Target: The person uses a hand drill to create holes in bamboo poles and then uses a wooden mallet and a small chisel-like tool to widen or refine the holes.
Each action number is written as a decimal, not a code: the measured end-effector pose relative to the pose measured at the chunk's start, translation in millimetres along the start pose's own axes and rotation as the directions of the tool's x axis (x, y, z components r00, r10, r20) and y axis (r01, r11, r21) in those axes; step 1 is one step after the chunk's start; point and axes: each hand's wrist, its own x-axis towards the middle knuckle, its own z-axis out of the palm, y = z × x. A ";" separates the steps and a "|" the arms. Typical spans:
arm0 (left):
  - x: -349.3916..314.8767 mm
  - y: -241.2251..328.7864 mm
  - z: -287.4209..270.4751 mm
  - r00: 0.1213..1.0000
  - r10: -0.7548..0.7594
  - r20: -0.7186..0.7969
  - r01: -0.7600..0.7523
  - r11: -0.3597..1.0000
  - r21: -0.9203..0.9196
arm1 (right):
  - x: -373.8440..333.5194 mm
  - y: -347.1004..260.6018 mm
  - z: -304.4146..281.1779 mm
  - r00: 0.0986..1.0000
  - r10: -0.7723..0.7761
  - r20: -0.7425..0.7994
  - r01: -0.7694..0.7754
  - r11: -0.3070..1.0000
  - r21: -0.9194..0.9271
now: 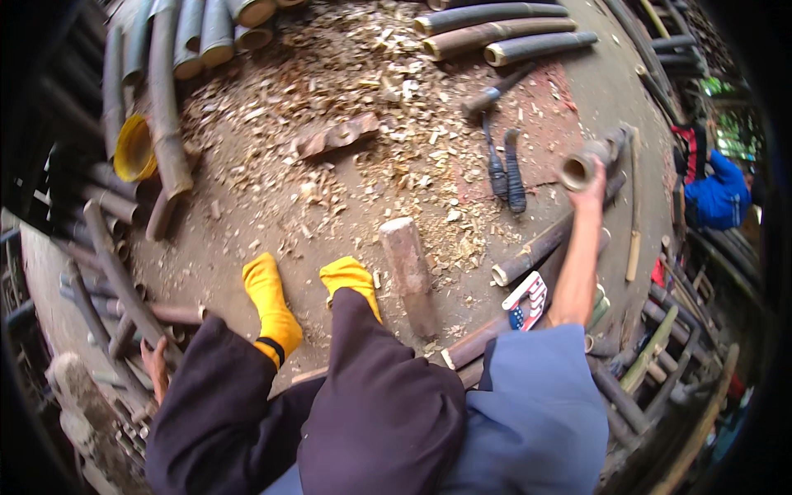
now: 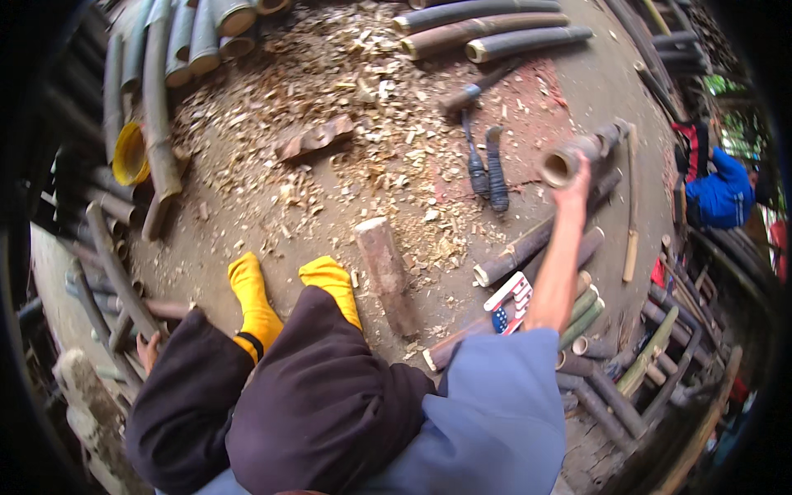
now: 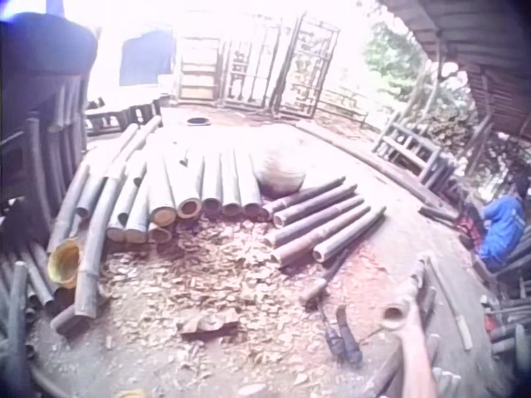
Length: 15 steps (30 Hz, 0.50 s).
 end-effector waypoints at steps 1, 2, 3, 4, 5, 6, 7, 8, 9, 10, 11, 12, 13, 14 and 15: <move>-3.6 1.1 -1.7 0.991 0.095 -0.098 -0.085 0.991 0.102 | -13.8 -9.5 -3.7 0.995 -0.094 0.024 0.095 0.994 -0.053; -3.1 6.6 -0.7 0.963 0.151 -0.224 -0.127 0.985 0.118 | -38.3 -10.4 -14.3 0.987 -0.128 0.098 0.135 0.989 -0.065; -7.2 12.1 -0.8 0.917 0.226 -0.329 -0.185 0.971 0.149 | -62.9 -5.0 -22.3 0.981 -0.139 0.137 0.147 0.988 -0.044; -8.4 22.1 0.3 0.883 0.270 -0.383 -0.221 0.961 0.168 | -94.8 11.6 -33.9 0.982 -0.170 0.076 0.181 0.967 -0.178; -11.4 34.3 1.3 0.853 0.312 -0.419 -0.260 0.949 0.178 | -126.8 28.9 -45.0 0.990 -0.138 0.000 0.135 0.968 -0.210; -15.0 48.6 2.5 0.830 0.352 -0.433 -0.308 0.936 0.171 | -162.7 48.0 -58.0 0.975 -0.220 -0.025 0.188 0.880 -0.436; -21.4 63.4 4.1 0.813 0.388 -0.435 -0.358 0.921 0.152 | -193.0 64.6 -68.1 0.960 -0.281 0.004 0.226 0.763 -0.606; -26.7 81.1 6.2 0.795 0.426 -0.431 -0.410 0.902 0.134 | -225.4 77.5 -79.4 0.935 -0.338 0.104 0.317 0.671 -0.670; -33.0 98.9 9.5 0.778 0.464 -0.423 -0.465 0.878 0.108 | -250.4 85.7 -85.7 0.893 -0.335 0.299 0.449 0.647 -0.616; -38.9 117.9 13.8 0.763 0.500 -0.409 -0.515 0.853 0.084 | -272.4 92.2 -88.0 0.901 -0.258 0.350 0.426 0.684 -0.593; -43.8 137.1 19.6 0.745 0.541 -0.391 -0.567 0.822 0.055 | -289.3 99.1 -84.1 0.909 -0.186 0.373 0.394 0.673 -0.625; -47.7 155.4 25.8 0.728 0.578 -0.369 -0.614 0.789 0.025 | -301.1 106.7 -75.0 0.875 -0.192 0.444 0.448 0.666 -0.596; -51.6 171.8 32.0 0.712 0.610 -0.348 -0.655 0.756 -0.014 | -310.4 112.9 -63.3 0.881 -0.067 0.468 0.370 0.716 -0.592; -55.4 185.9 41.2 0.699 0.640 -0.318 -0.684 0.728 -0.040 | -317.1 120.4 -49.6 0.849 0.054 0.526 0.307 0.759 -0.574; -58.7 197.3 48.4 0.689 0.661 -0.297 -0.707 0.703 -0.075 | -317.8 131.6 -33.2 0.830 0.037 0.557 0.368 0.714 -0.595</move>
